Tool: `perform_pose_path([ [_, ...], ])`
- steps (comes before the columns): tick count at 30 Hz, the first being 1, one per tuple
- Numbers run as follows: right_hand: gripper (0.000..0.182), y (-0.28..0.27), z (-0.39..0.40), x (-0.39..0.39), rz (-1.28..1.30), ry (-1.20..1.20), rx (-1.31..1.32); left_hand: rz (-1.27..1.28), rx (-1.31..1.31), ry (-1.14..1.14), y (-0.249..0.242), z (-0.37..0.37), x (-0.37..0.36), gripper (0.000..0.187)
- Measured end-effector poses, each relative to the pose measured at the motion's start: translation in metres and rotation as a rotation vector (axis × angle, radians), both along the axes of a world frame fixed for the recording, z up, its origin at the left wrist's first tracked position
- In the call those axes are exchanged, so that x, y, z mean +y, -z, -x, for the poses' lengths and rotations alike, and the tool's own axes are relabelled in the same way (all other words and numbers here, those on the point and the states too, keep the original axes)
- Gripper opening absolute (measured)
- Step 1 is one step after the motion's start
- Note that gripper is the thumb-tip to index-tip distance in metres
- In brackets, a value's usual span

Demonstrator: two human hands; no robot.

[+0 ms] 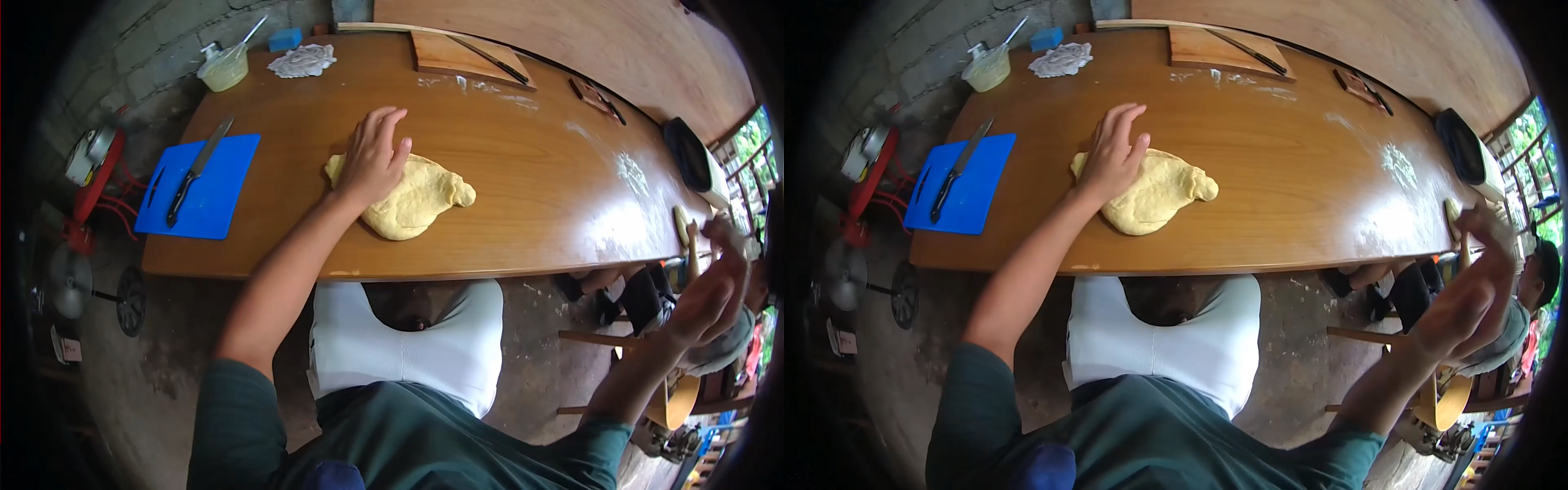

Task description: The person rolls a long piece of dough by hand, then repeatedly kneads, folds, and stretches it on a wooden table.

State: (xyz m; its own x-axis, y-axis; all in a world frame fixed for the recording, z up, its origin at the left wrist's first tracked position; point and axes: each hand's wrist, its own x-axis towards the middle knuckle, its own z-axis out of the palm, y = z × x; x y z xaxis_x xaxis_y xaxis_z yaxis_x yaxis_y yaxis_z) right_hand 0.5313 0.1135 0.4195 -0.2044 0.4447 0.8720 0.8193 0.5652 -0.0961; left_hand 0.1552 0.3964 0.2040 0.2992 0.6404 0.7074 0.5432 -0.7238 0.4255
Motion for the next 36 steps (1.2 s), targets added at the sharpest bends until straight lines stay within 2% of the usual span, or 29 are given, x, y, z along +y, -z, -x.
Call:
perform_pose_path([
  [1,0.062,-0.015,0.019,0.025,-0.055,-0.01,-0.062,0.077,-0.108,0.034,0.002,0.01,-0.017,0.042],
  [3,0.059,-0.045,0.056,0.078,-0.205,0.009,-0.092,0.214,-0.092,0.112,-0.017,0.043,-0.068,0.043],
  [5,0.057,-0.03,0.109,0.142,-0.243,0.077,-0.017,0.254,-0.117,0.073,-0.03,0.078,-0.109,0.044],
  [7,0.055,0.045,0.179,0.218,-0.073,0.146,0.052,0.334,-0.232,0.009,-0.03,0.106,-0.134,0.044],
  [9,0.054,0.193,0.263,0.292,0.235,0.17,-0.132,0.376,-0.341,-0.067,-0.03,0.122,-0.145,0.045],
  [10,0.053,0.216,0.282,0.305,0.349,0.106,-0.117,0.38,-0.339,-0.078,-0.032,0.124,-0.15,0.045],
  [11,0.053,0.212,0.285,0.31,0.336,0.089,-0.119,0.363,-0.32,-0.052,-0.038,0.121,-0.15,0.045],
  [13,0.048,0.211,0.274,0.308,0.507,-0.033,-0.21,0.345,-0.283,-0.004,-0.044,0.118,-0.145,0.047],
  [16,0.041,0.169,0.245,0.28,0.578,-0.125,-0.125,0.255,-0.158,0.05,-0.065,0.114,-0.13,0.048],
  [18,0.029,0.107,0.206,0.231,0.574,-0.164,-0.101,0.272,-0.132,0.039,-0.094,0.116,-0.118,0.06],
  [20,0.021,0.057,0.158,0.187,0.367,-0.04,-0.107,0.184,-0.08,0.112,-0.113,0.12,-0.085,0.061],
  [22,0.025,0.005,0.113,0.146,0.304,0.069,-0.156,0.167,-0.114,0.127,-0.125,0.104,-0.049,0.06],
  [23,0.025,-0.018,0.087,0.13,0.312,0.156,-0.185,0.023,-0.129,0.087,-0.124,0.092,-0.026,0.059],
  [24,0.028,-0.032,0.068,0.119,0.313,0.129,-0.082,-0.118,-0.141,0.043,-0.121,0.078,-0.007,0.059],
  [25,0.035,-0.052,0.062,0.104,0.31,0.19,-0.034,-0.171,-0.04,-0.043,-0.052,0.046,0.021,0.058],
  [26,0.037,-0.071,0.058,0.102,0.249,0.209,-0.174,-0.218,0.066,-0.126,0.015,0.014,0.04,0.057],
  [28,0.037,-0.105,0.058,0.104,0.102,0.227,-0.413,-0.192,0.211,-0.157,0.005,-0.001,0.035,0.056],
  [30,0.04,-0.131,0.072,0.124,-0.071,0.302,-0.589,-0.11,0.166,-0.132,0.016,-0.001,0.036,0.057],
  [31,0.036,-0.135,0.077,0.139,-0.157,0.166,-0.516,-0.054,0.135,-0.114,0.017,0.004,0.039,0.058],
  [32,0.038,-0.129,0.083,0.156,-0.219,0.103,-0.424,-0.056,0.136,-0.121,0.015,0.009,0.037,0.058],
  [33,0.037,-0.107,0.097,0.178,-0.23,0.093,-0.317,0.014,-0.026,-0.067,0.011,0.013,0.032,0.057],
  [34,0.037,-0.059,0.12,0.206,-0.165,0.136,-0.159,0.085,-0.191,-0.016,0.009,0.018,0.025,0.057],
  [35,0.038,0.0,0.145,0.239,-0.091,0.197,-0.081,0.147,-0.286,-0.07,0.008,0.019,0.015,0.052],
  [36,0.039,0.075,0.177,0.274,0.018,0.291,-0.121,0.147,-0.305,-0.105,0.002,0.027,0.006,0.052],
])
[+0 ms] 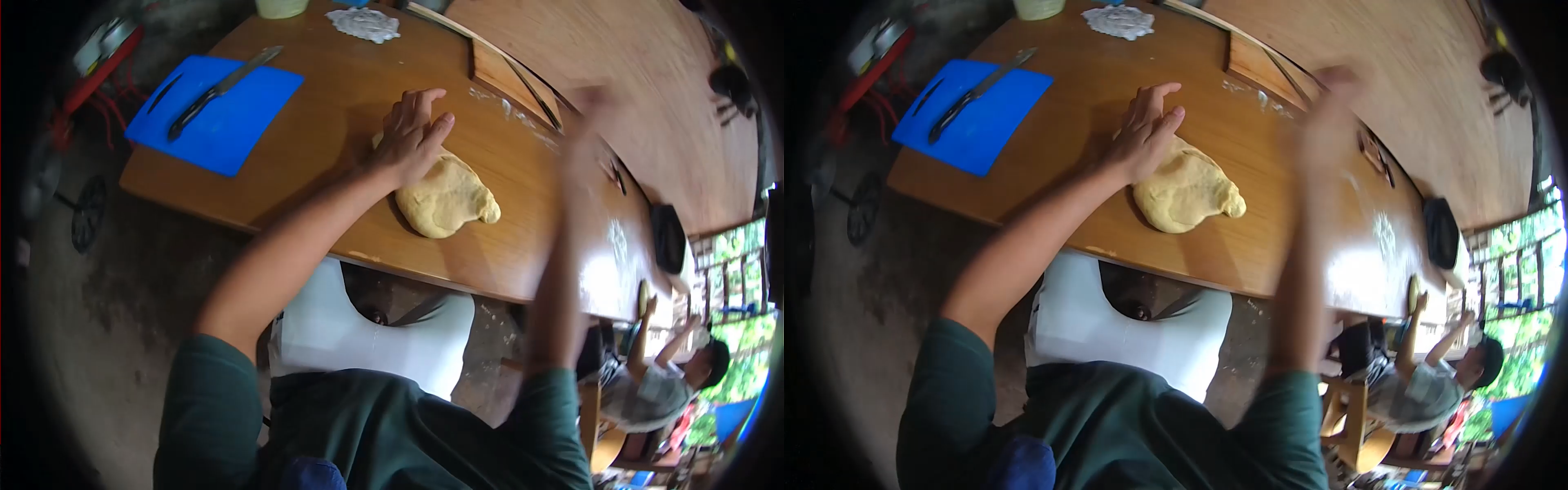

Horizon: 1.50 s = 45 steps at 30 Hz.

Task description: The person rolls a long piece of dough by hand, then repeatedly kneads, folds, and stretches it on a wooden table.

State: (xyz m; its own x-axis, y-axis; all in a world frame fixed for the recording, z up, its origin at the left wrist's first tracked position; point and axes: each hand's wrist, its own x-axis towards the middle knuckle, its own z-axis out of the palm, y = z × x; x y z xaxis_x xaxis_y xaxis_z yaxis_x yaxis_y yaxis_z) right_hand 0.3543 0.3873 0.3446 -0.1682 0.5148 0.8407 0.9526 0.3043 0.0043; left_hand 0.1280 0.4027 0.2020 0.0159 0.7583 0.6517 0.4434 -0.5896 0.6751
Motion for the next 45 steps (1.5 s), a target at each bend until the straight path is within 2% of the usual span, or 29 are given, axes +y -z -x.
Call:
perform_pose_path([
  [1,0.041,0.085,0.038,0.024,0.151,0.037,-0.082,-0.02,-0.065,0.004,-0.007,0.011,-0.009,0.051],
  [2,0.044,0.13,0.067,0.03,0.281,-0.083,-0.067,-0.037,-0.118,0.029,-0.013,0.018,-0.018,0.05],
  [3,0.047,0.139,0.079,0.032,0.376,-0.216,-0.016,-0.033,-0.117,0.013,-0.016,0.026,-0.022,0.05],
  [6,0.044,0.119,0.063,0.016,0.453,-0.206,-0.183,-0.085,-0.208,0.029,-0.019,0.045,-0.028,0.051],
  [7,0.043,0.108,0.044,0.026,0.372,-0.287,-0.168,-0.071,-0.149,0.006,-0.017,0.053,-0.027,0.051],
  [9,0.043,0.026,0.019,0.017,0.198,-0.286,-0.206,-0.039,-0.063,-0.027,0.003,0.066,-0.021,0.053],
  [12,0.035,-0.097,-0.042,0.019,0.059,-0.378,0.127,0.036,-0.188,-0.023,0.024,0.057,-0.007,0.054],
  [14,0.035,-0.172,-0.045,0.004,-0.128,-0.396,0.177,0.029,-0.183,-0.008,0.016,0.064,-0.011,0.054],
  [16,0.036,-0.186,-0.037,-0.001,-0.241,-0.405,0.229,0.011,-0.178,0.01,0.011,0.07,-0.007,0.054],
  [17,0.037,-0.155,-0.03,0.006,-0.234,-0.379,0.256,0.02,-0.218,-0.021,0.013,0.073,-0.005,0.054],
  [18,0.038,-0.098,-0.014,0.017,-0.162,-0.263,0.23,0.031,-0.258,-0.053,0.016,0.075,-0.005,0.053],
  [20,0.041,0.08,0.04,0.045,0.12,0.074,-0.044,0.0,-0.265,-0.06,0.016,0.075,-0.007,0.052],
  [21,0.042,0.137,0.071,0.046,0.245,-0.015,-0.04,-0.048,-0.265,-0.069,0.012,0.075,-0.007,0.051],
  [22,0.043,0.147,0.084,0.043,0.302,-0.158,0.036,-0.058,-0.264,-0.067,0.01,0.071,-0.007,0.051],
  [24,0.042,0.14,0.087,0.051,0.299,-0.189,-0.022,-0.079,-0.211,-0.053,0.015,0.074,-0.008,0.048],
  [26,0.04,0.13,0.052,0.028,0.324,-0.179,-0.061,-0.078,-0.17,-0.058,0.017,0.074,-0.015,0.046],
  [28,0.039,0.076,0.024,0.036,0.186,-0.149,-0.078,-0.038,-0.212,-0.054,0.014,0.078,-0.014,0.045],
  [29,0.035,0.05,-0.009,0.051,0.164,-0.24,-0.005,-0.066,-0.206,-0.049,0.013,0.078,-0.011,0.045],
  [32,0.027,-0.071,-0.01,0.036,0.011,-0.395,0.291,0.004,-0.157,-0.006,0.01,0.07,-0.013,0.046],
  [34,0.038,-0.104,0.003,0.028,-0.162,-0.419,0.322,-0.005,-0.149,0.009,0.012,0.066,-0.009,0.046],
  [35,0.034,-0.098,0.006,0.038,-0.186,-0.518,0.372,-0.016,-0.146,0.014,0.013,0.066,-0.008,0.046],
  [36,0.037,-0.058,0.015,0.045,-0.149,-0.404,0.353,-0.018,-0.144,0.009,0.013,0.068,-0.006,0.046],
  [38,0.042,0.095,0.072,0.055,0.146,0.072,0.036,-0.011,-0.162,-0.026,0.016,0.071,-0.004,0.047],
  [39,0.044,0.174,0.113,0.063,0.351,0.213,-0.117,-0.011,-0.155,-0.023,0.019,0.069,-0.003,0.047],
  [40,0.043,0.14,0.126,0.046,0.312,-0.047,0.085,0.019,-0.202,-0.03,0.024,0.068,0.001,0.047],
  [42,0.043,0.144,0.12,0.041,0.354,-0.091,0.091,0.049,-0.236,-0.025,0.027,0.072,0.003,0.047],
  [44,0.043,0.148,0.104,0.027,0.385,-0.117,0.086,0.16,-0.091,0.019,0.023,0.08,0.001,0.046],
  [45,0.041,0.153,0.1,0.017,0.404,-0.102,0.082,0.215,0.14,0.031,0.021,0.084,-0.004,0.051],
])
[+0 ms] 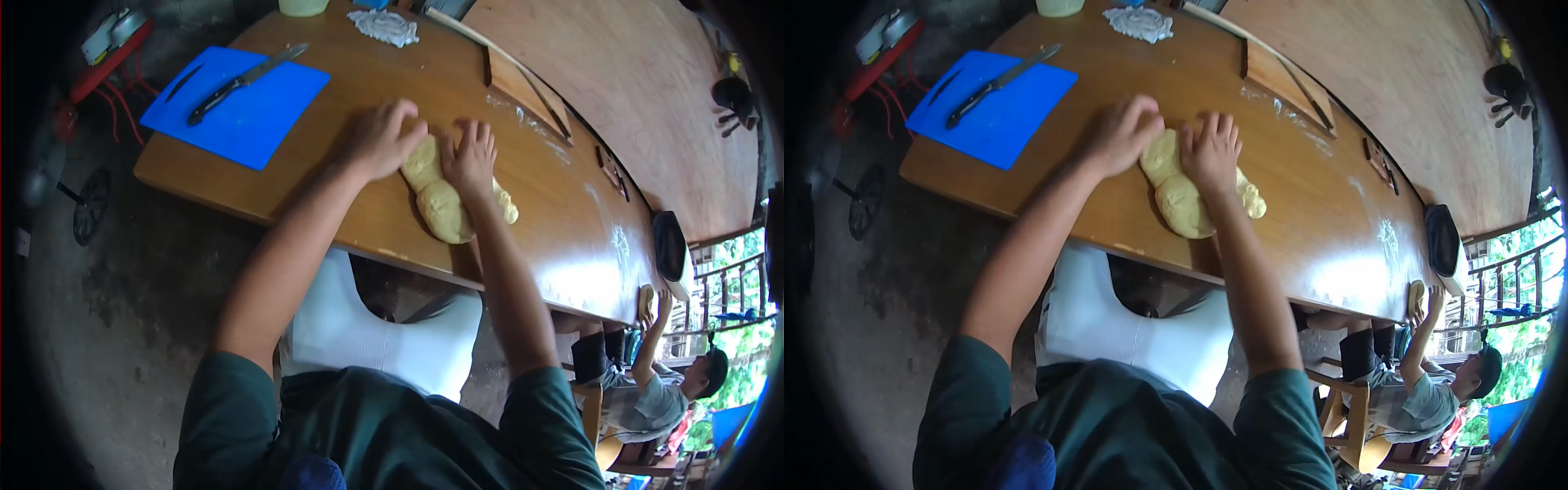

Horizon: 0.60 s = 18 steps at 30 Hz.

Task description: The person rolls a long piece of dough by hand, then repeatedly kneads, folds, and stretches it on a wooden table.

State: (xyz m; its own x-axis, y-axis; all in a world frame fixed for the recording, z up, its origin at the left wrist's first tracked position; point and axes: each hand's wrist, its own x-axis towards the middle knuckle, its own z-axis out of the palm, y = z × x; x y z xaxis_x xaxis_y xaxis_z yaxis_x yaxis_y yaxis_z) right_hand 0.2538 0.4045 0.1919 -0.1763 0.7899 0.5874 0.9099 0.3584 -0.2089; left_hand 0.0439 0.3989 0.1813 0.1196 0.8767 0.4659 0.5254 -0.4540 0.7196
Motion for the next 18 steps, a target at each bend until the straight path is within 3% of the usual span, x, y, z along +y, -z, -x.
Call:
perform_pose_path([
  [1,0.04,0.003,-0.002,-0.012,0.028,0.008,-0.009,-0.017,0.004,-0.004,0.003,-0.003,-0.005,0.051],
  [3,0.038,0.002,-0.012,-0.036,0.109,0.023,0.007,-0.256,0.381,0.005,0.019,-0.012,-0.017,0.053],
  [5,0.035,0.001,-0.027,-0.054,0.189,0.057,0.044,-0.266,0.362,0.022,0.008,-0.014,-0.028,0.053],
  [7,0.038,-0.002,-0.049,-0.066,0.085,-0.158,0.141,0.013,0.279,0.129,-0.01,-0.013,-0.034,0.052],
  [8,0.046,-0.021,-0.066,-0.078,0.313,-0.014,0.097,-0.001,0.298,0.146,-0.014,-0.015,-0.037,0.052],
  [9,0.054,-0.02,-0.095,-0.077,0.284,0.148,-0.153,0.151,0.124,0.231,-0.016,-0.015,-0.04,0.05],
  [10,0.056,-0.009,-0.134,-0.068,0.291,0.056,-0.088,0.307,-0.053,0.309,-0.017,-0.015,-0.043,0.049],
  [11,0.058,0.003,-0.159,-0.065,0.298,-0.039,-0.027,0.307,-0.04,0.317,-0.014,-0.017,-0.048,0.049],
  [12,0.058,0.001,-0.158,-0.072,0.295,-0.033,-0.016,0.312,-0.265,0.34,-0.007,-0.02,-0.051,0.046],
  [13,0.056,-0.008,-0.149,-0.083,0.427,-0.095,0.159,0.316,-0.492,0.361,-0.002,-0.023,-0.053,0.043],
  [14,0.055,-0.016,-0.138,-0.096,0.556,-0.156,0.336,0.37,-0.552,0.288,0.0,-0.028,-0.054,0.043],
  [17,0.042,-0.025,-0.119,-0.107,0.444,-0.119,0.382,0.479,-0.552,0.184,-0.005,-0.034,-0.052,0.047],
  [18,0.042,-0.03,-0.12,-0.107,0.437,-0.127,0.387,0.458,-0.407,0.118,-0.008,-0.033,-0.051,0.044],
])
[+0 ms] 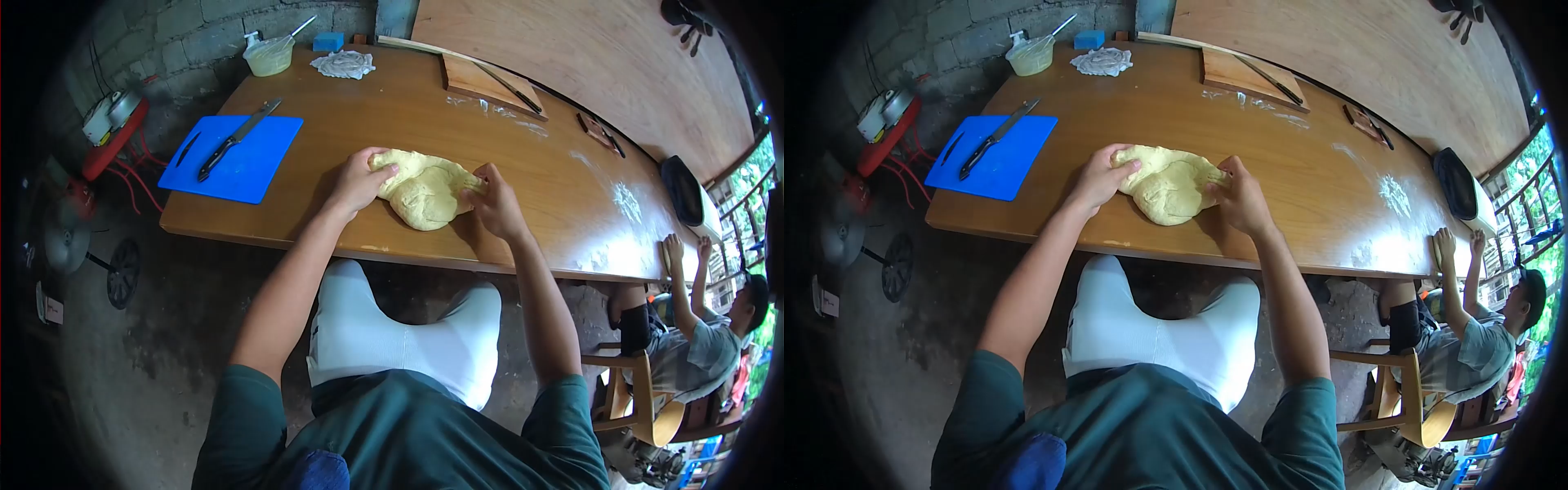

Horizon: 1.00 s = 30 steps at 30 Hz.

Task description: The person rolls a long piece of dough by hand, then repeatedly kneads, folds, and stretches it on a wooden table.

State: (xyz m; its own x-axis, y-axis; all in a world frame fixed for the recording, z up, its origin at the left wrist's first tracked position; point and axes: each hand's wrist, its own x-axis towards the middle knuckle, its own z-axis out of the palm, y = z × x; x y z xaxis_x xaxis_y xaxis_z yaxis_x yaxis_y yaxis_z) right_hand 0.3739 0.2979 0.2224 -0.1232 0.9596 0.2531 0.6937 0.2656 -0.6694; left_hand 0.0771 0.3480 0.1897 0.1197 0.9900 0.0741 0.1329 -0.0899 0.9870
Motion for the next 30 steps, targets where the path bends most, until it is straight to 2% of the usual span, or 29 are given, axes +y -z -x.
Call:
perform_pose_path([
  [1,0.038,-0.009,-0.003,0.0,0.014,-0.021,0.062,-0.006,0.009,-0.006,-0.008,0.004,0.0,0.044],
  [3,0.029,-0.039,-0.006,-0.006,-0.028,-0.05,0.176,-0.155,-0.079,0.119,-0.028,0.015,0.006,0.036],
  [4,0.029,-0.055,-0.011,-0.006,-0.056,-0.052,0.314,-0.19,-0.122,0.124,-0.052,0.021,0.004,0.032],
  [5,0.03,-0.074,-0.023,-0.002,-0.102,-0.081,0.331,-0.219,-0.153,0.143,-0.078,0.029,0.003,0.034],
  [7,0.035,-0.12,-0.041,0.004,-0.257,-0.176,0.412,-0.421,-0.054,0.075,-0.134,0.041,0.003,0.032],
  [8,0.033,-0.144,-0.045,0.005,-0.37,-0.173,0.351,-0.529,-0.095,0.147,-0.159,0.047,0.007,0.033],
  [9,0.033,-0.162,-0.04,0.009,-0.59,-0.209,0.346,-0.669,-0.003,0.112,-0.187,0.047,0.001,0.034],
  [10,0.033,-0.183,-0.024,-0.002,-0.591,-0.209,0.498,-0.787,0.023,0.157,-0.206,0.05,0.003,0.034],
  [11,0.033,-0.189,-0.025,-0.007,-0.593,-0.206,0.5,-0.788,0.025,0.161,-0.213,0.047,-0.003,0.034],
  [12,0.034,-0.192,-0.027,-0.011,-0.749,-0.124,0.216,-0.841,0.008,0.104,-0.217,0.041,-0.012,0.034],
  [13,0.036,-0.192,-0.028,-0.014,-0.889,-0.039,-0.075,-0.892,-0.01,0.047,-0.215,0.037,-0.023,0.035],
  [14,0.037,-0.175,-0.026,-0.016,-0.904,-0.015,-0.076,-0.888,0.18,-0.057,-0.201,0.036,-0.038,0.038],
  [15,0.039,-0.156,-0.026,-0.023,-0.921,0.009,-0.221,-1.101,0.479,-0.095,-0.181,0.044,-0.045,0.042],
  [16,0.04,-0.122,-0.034,-0.024,-0.825,0.0,-0.288,-1.113,0.491,-0.027,-0.152,0.047,-0.05,0.046],
  [17,0.038,-0.089,-0.038,-0.037,-0.594,-0.033,-0.431,-1.019,0.5,0.02,-0.115,0.046,-0.058,0.039],
  [18,0.036,-0.04,-0.049,-0.043,-0.471,-0.124,-0.59,-0.772,0.562,0.17,-0.078,0.055,-0.064,0.038],
  [19,0.034,-0.006,-0.057,-0.048,-0.343,-0.218,-0.744,-0.705,0.697,0.354,-0.035,0.072,-0.059,0.037],
  [21,0.031,-0.017,-0.046,-0.069,-0.305,-0.211,-0.638,-0.633,0.624,0.283,-0.03,0.08,-0.064,0.029],
  [23,0.028,-0.052,-0.025,-0.075,-0.276,-0.205,-0.537,-0.651,0.492,0.177,-0.066,0.065,-0.063,0.024],
  [25,0.022,-0.084,0.007,-0.068,-0.225,-0.184,-0.266,-0.678,0.457,0.166,-0.086,0.039,-0.061,0.023],
  [26,0.021,-0.074,0.018,-0.055,-0.318,-0.217,-0.23,-0.632,0.467,0.201,-0.086,0.023,-0.058,0.026],
  [27,0.023,-0.063,0.03,-0.041,-0.186,-0.216,-0.201,-0.583,0.476,0.237,-0.082,0.008,-0.053,0.03],
  [29,0.039,-0.005,0.046,0.005,-0.285,-0.253,-0.211,-0.683,0.738,0.144,-0.04,-0.021,-0.031,0.044],
  [30,0.039,0.015,0.056,0.018,-0.274,-0.261,-0.206,-0.511,0.865,0.119,-0.014,-0.033,-0.023,0.053],
])
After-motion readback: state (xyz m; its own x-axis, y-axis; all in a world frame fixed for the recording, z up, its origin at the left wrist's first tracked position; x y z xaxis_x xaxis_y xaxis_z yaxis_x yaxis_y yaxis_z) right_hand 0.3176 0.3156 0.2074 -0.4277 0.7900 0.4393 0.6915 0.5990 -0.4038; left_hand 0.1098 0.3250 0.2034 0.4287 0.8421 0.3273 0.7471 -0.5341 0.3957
